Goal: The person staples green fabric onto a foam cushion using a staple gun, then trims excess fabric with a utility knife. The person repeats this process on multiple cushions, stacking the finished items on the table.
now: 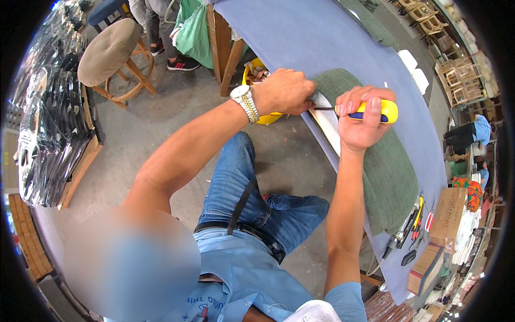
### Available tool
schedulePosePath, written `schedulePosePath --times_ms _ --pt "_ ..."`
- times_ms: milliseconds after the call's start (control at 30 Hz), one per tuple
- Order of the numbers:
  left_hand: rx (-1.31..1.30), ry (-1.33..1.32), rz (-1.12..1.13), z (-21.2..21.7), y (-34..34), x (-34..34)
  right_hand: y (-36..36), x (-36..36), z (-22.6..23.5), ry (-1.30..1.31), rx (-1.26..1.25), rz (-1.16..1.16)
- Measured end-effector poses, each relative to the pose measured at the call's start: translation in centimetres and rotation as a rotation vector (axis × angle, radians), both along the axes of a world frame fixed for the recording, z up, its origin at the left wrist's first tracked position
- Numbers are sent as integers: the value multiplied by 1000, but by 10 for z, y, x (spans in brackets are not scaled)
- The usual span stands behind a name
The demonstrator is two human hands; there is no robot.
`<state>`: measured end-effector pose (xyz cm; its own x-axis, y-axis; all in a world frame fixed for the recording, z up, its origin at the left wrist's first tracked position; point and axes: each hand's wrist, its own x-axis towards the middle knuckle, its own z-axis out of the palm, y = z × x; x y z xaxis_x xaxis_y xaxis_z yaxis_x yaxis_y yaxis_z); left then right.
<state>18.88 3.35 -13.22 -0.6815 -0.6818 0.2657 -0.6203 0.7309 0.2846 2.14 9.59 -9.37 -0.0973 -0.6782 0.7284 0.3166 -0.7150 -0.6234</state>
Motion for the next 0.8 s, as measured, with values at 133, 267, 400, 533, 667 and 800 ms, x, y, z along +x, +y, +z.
schedulePosePath --times_ms 133,267,400,533,667,800 --pt "-24 36 -12 -3 0 0 -8 6 -8 74 -102 -55" --pt "-14 37 -7 -4 -1 4 -18 10 -10 34 -110 -61" --pt "4 78 -17 -5 -1 2 -29 9 -10 33 -118 -109" --pt "91 95 13 -2 3 1 -40 7 -7 13 -94 -134" --pt "76 78 35 3 6 -1 -44 3 -3 -145 1 -55" --pt "11 121 44 -1 2 -5 -40 2 -6 -155 -15 -48"
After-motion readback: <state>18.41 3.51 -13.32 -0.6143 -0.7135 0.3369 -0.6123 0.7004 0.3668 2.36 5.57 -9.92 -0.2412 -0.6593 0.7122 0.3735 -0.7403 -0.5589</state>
